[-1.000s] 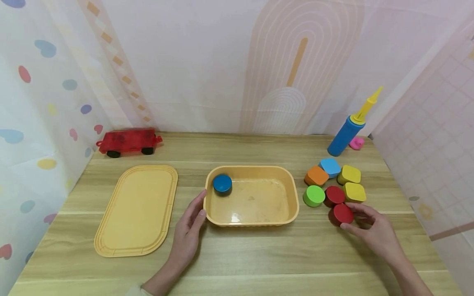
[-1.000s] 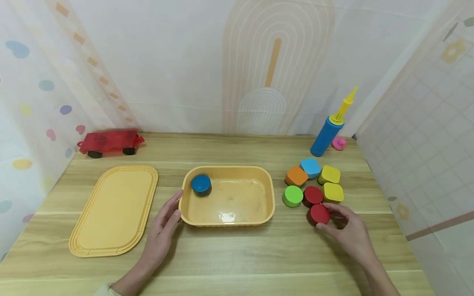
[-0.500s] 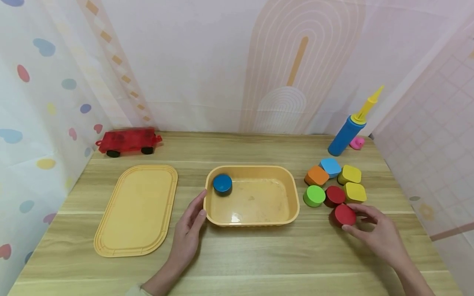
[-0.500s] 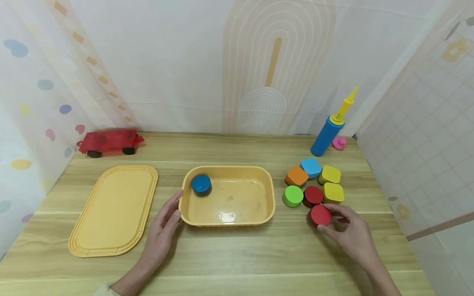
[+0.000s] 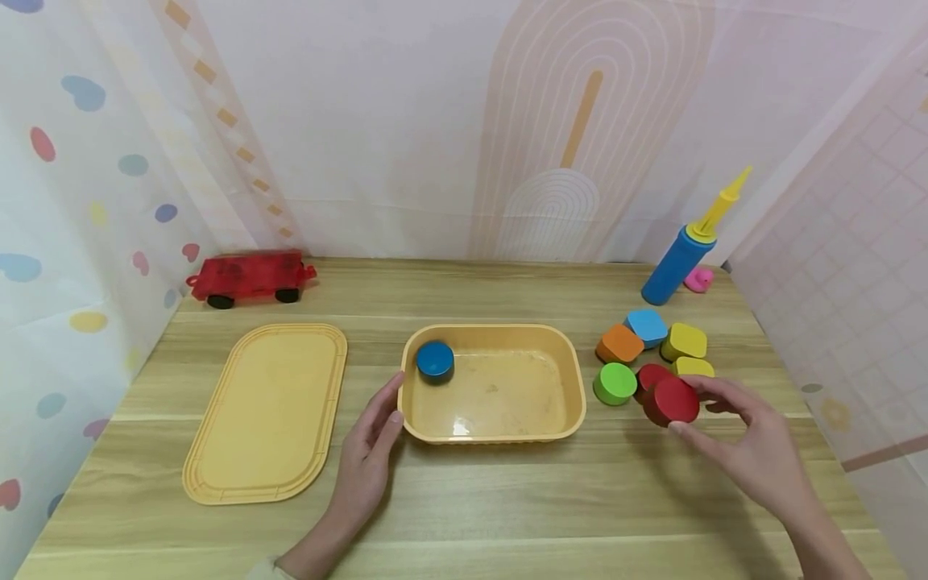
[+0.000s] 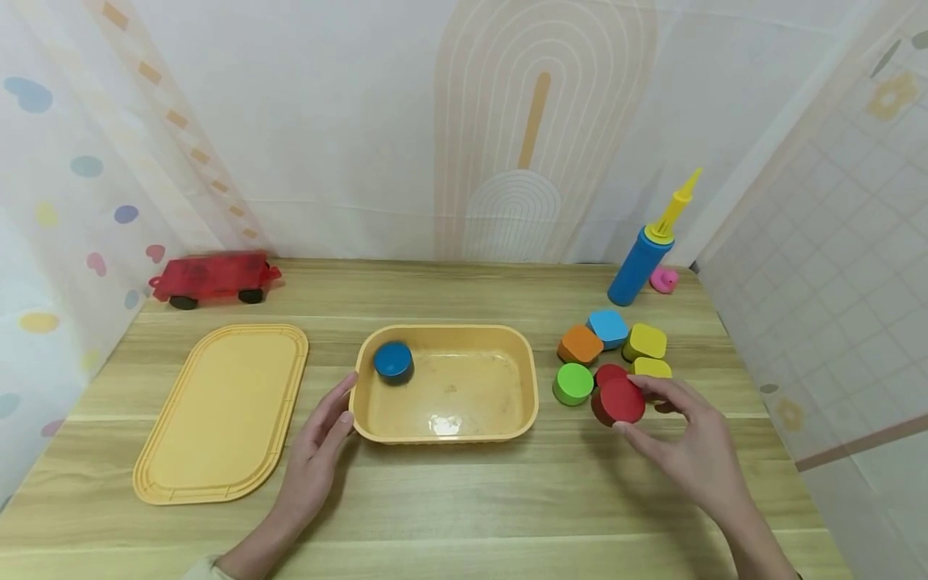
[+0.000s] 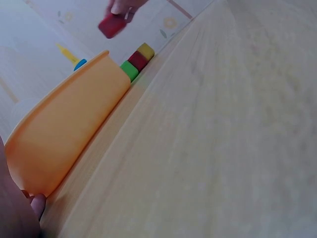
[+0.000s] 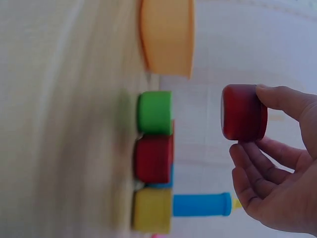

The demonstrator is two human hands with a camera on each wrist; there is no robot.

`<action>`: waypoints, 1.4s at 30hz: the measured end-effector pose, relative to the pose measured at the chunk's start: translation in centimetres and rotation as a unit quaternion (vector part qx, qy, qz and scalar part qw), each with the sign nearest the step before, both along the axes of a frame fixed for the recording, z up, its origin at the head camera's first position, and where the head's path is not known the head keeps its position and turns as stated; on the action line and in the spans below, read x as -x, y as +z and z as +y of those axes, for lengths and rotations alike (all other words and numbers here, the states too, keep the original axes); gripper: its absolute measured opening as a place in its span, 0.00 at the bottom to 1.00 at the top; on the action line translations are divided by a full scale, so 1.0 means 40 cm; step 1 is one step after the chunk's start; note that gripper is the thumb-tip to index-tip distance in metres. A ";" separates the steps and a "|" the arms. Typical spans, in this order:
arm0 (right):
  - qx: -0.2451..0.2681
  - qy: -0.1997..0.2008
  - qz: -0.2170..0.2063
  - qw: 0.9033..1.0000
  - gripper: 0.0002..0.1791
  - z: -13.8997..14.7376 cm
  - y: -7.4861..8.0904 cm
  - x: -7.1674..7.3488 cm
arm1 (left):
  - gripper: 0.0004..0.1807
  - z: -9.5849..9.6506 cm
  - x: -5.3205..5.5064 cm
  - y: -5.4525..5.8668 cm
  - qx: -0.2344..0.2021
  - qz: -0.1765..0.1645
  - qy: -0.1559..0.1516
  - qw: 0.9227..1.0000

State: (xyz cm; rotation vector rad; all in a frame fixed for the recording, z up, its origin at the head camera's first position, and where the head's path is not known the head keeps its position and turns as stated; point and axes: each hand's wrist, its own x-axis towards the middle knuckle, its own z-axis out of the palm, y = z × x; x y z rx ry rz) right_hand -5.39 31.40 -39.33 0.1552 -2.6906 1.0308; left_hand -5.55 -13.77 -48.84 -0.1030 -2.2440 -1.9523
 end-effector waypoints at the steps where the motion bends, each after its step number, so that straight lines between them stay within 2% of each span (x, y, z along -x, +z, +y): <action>1: 0.001 0.002 0.004 1.000 0.33 -0.006 0.007 0.004 | 0.26 0.000 0.000 0.000 0.000 -0.001 0.000 1.000; 8: 0.029 0.035 0.011 0.999 0.31 -0.065 0.038 0.033 | 0.26 0.000 -0.001 0.002 0.002 -0.007 0.001 1.000; 19: 0.050 0.086 -0.007 0.995 0.31 -0.157 0.051 0.085 | 0.26 0.003 -0.002 0.005 0.006 -0.015 0.002 1.000; 32: 0.061 0.127 -0.041 0.989 0.30 -0.252 0.030 0.163 | 0.26 0.002 -0.003 0.006 0.005 -0.016 0.002 1.000; 42: 0.049 0.166 -0.012 0.985 0.31 -0.312 -0.007 0.212 | 0.26 -0.002 -0.003 0.005 0.005 -0.022 0.002 1.000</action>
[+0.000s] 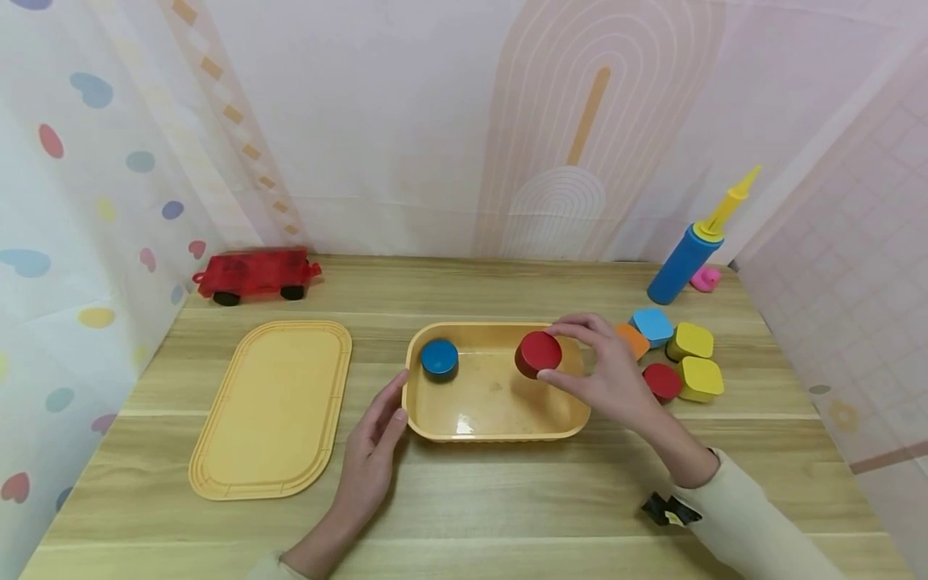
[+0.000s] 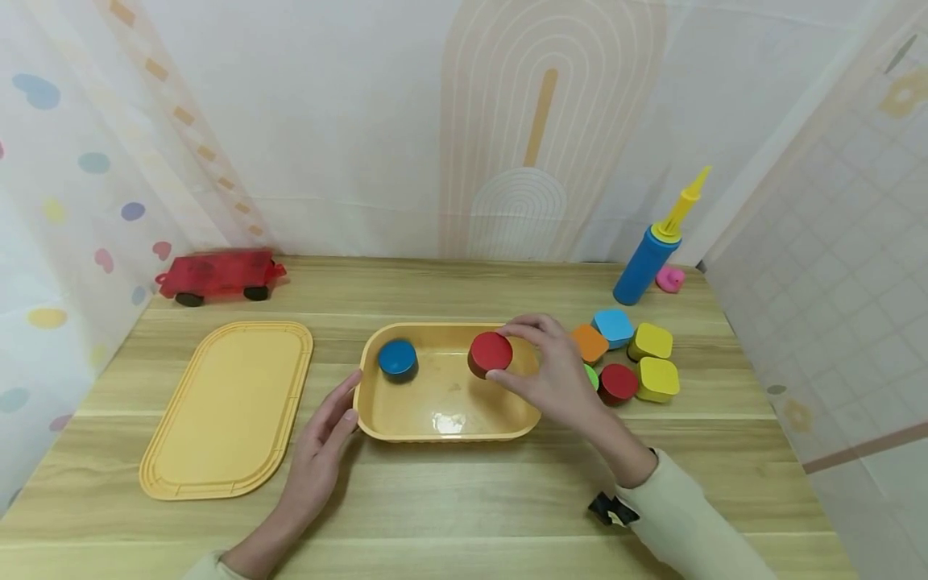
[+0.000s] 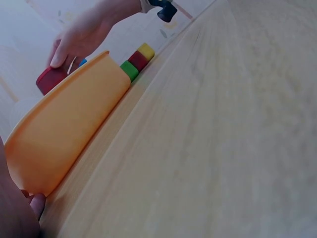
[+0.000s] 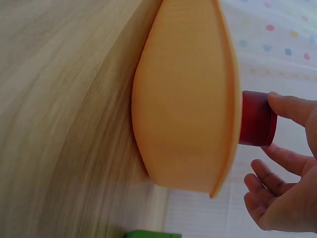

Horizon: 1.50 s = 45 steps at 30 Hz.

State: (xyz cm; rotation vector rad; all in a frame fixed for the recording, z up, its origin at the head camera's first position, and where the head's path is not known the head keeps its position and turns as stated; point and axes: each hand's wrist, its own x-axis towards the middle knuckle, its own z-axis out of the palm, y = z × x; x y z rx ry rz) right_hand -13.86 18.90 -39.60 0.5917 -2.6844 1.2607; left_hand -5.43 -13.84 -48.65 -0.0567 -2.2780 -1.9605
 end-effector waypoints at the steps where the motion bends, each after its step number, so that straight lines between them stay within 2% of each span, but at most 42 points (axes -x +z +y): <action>1: 0.000 0.003 0.005 1.000 0.30 -0.006 -0.003 0.004 | 0.26 0.000 0.000 0.000 0.001 -0.001 0.000 1.000; 5: 0.001 0.013 0.020 1.000 0.30 -0.033 -0.010 0.018 | 0.26 0.000 0.000 -0.001 0.000 -0.001 0.001 1.000; 15: -0.017 0.022 0.014 1.000 0.31 -0.086 -0.016 0.031 | 0.26 0.000 0.001 0.000 -0.003 0.001 0.001 1.000; 21: -0.044 0.023 -0.003 0.999 0.31 -0.110 -0.029 0.040 | 0.26 0.000 0.004 -0.004 -0.006 0.012 -0.001 1.000; 27: -0.055 0.026 -0.028 0.998 0.28 -0.138 -0.039 0.048 | 0.26 -0.001 0.002 -0.005 0.002 0.006 0.000 1.000; 33: -0.096 0.033 -0.037 0.994 0.27 -0.165 -0.051 0.063 | 0.26 0.000 0.002 -0.003 0.003 0.003 0.000 1.000; 40: -0.084 0.023 -0.097 0.991 0.27 -0.184 -0.062 0.062 | 0.26 0.008 0.008 -0.005 -0.009 0.000 -0.007 1.000; 45: -0.082 0.021 -0.100 0.991 0.29 -0.201 -0.074 0.062 | 0.26 0.002 0.003 -0.003 0.001 0.000 0.001 1.000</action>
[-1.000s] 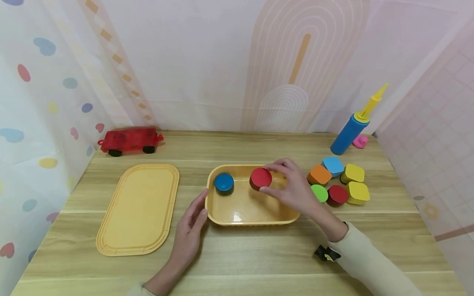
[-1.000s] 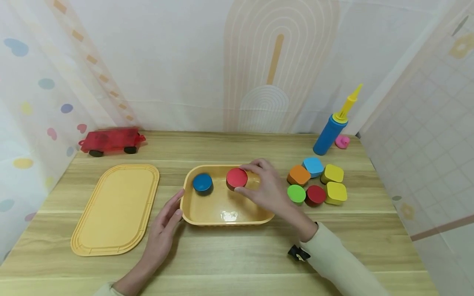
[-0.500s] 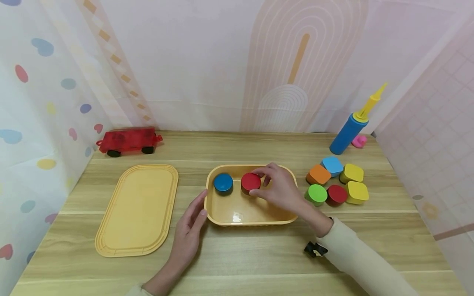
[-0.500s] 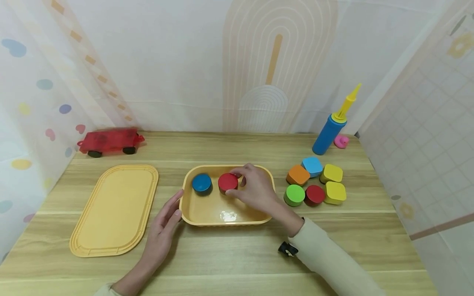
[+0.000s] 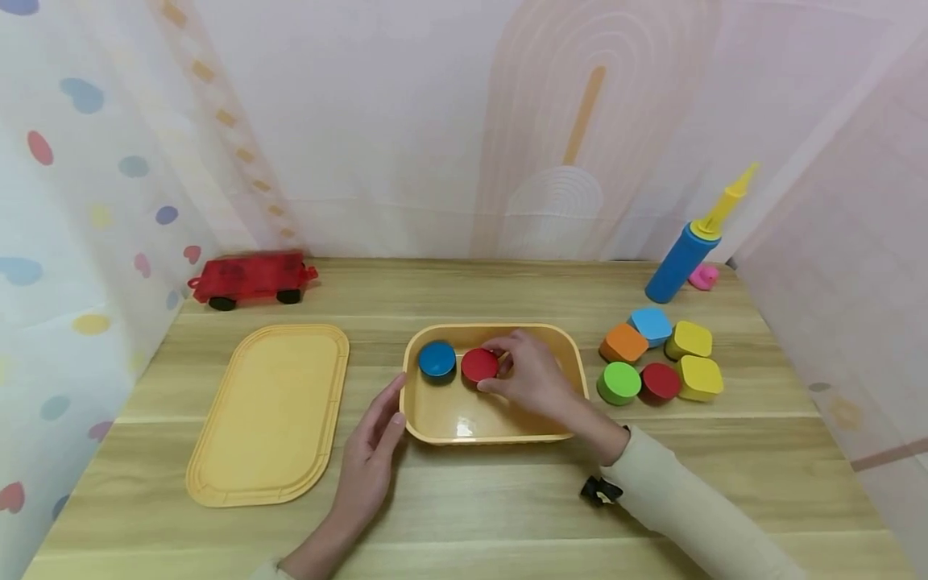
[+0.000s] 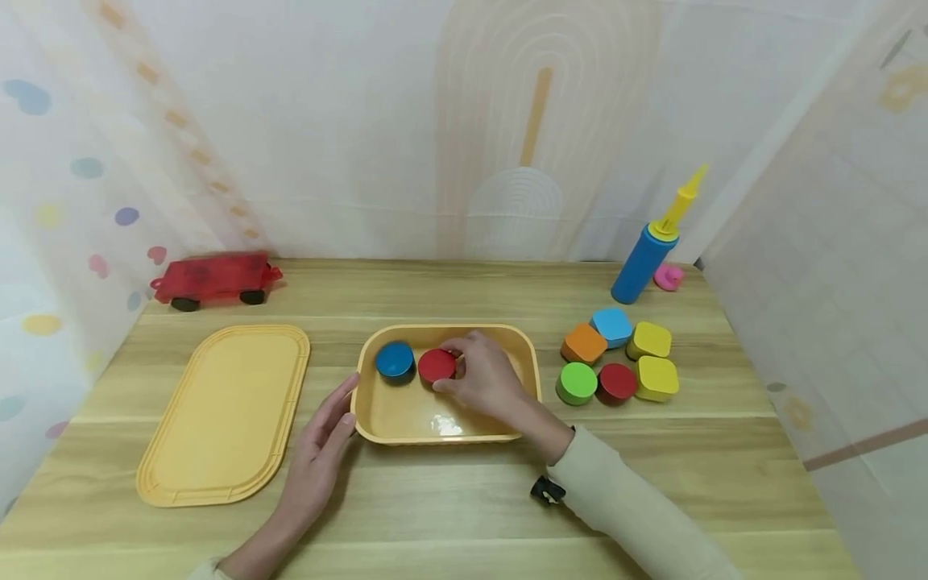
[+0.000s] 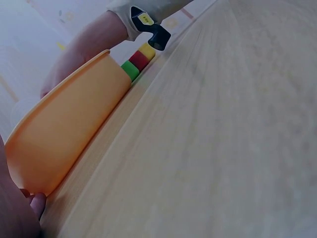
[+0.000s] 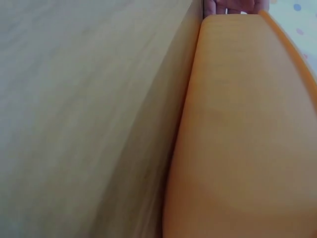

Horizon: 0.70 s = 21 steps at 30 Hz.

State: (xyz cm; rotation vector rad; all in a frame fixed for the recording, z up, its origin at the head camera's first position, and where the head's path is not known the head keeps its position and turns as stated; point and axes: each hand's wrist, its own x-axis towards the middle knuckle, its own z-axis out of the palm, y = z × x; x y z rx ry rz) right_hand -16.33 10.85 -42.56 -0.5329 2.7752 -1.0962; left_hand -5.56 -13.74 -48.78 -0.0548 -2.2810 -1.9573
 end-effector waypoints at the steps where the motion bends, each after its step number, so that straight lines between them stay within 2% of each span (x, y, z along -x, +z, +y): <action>1: 0.001 -0.003 0.001 1.000 0.29 -0.003 -0.002 -0.001 | 0.26 -0.001 -0.001 0.000 0.001 0.000 0.001 1.000; 12: 0.010 -0.048 0.012 0.999 0.28 -0.023 0.000 -0.003 | 0.26 0.000 0.001 -0.004 -0.006 0.020 -0.001 1.000; 21: 0.041 -0.042 0.010 0.998 0.27 -0.027 -0.005 0.000 | 0.26 0.001 0.002 -0.005 -0.008 0.025 -0.001 1.000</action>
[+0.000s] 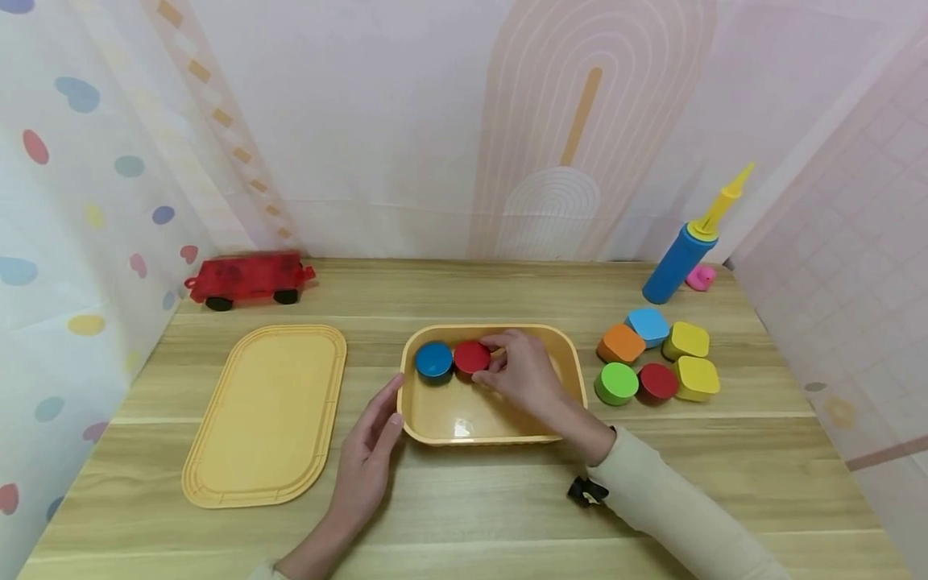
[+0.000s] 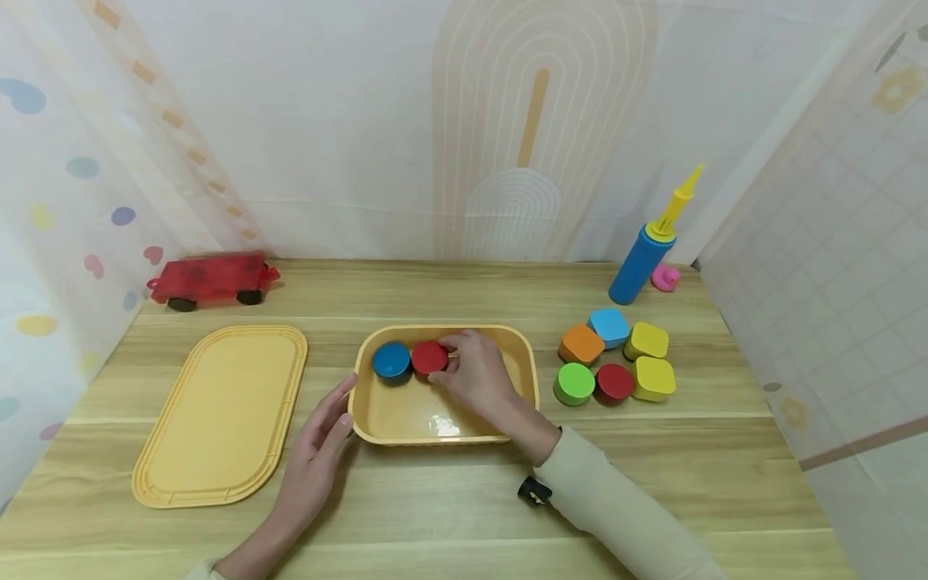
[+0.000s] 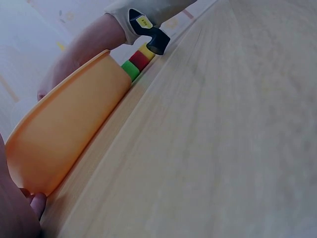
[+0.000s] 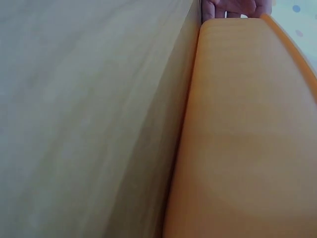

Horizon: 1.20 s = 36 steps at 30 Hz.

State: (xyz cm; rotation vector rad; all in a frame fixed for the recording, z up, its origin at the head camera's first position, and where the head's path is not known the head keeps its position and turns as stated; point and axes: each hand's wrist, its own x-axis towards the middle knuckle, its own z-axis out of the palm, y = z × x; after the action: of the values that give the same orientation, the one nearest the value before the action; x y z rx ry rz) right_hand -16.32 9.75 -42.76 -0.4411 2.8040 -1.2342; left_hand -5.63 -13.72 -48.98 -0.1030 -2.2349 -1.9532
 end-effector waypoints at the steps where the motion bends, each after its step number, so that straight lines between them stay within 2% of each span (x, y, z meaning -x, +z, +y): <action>1: 0.004 0.001 0.000 1.000 0.27 0.000 -0.002 0.001 | 0.26 0.000 0.000 0.000 0.000 -0.001 0.000 1.000; 11: 0.019 0.013 0.004 1.000 0.27 0.002 -0.004 0.003 | 0.26 0.000 0.000 0.001 0.004 0.001 0.000 1.000; 23: 0.012 0.013 0.001 1.000 0.27 0.006 -0.001 0.000 | 0.26 -0.001 -0.001 0.003 0.010 -0.012 0.004 1.000; 30: 0.030 0.017 0.008 0.999 0.27 0.017 0.020 -0.014 | 0.26 -0.001 -0.001 0.004 0.011 -0.010 0.004 1.000; 36: 0.042 0.018 0.031 0.998 0.26 0.035 0.042 -0.033 | 0.26 0.000 0.000 0.003 0.009 -0.009 0.004 1.000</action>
State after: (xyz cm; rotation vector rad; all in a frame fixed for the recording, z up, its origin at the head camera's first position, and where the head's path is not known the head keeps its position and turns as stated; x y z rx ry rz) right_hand -14.99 11.15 -41.06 -0.5424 2.7895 -1.3573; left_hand -5.63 -13.72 -48.84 -0.0782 -2.2601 -1.9380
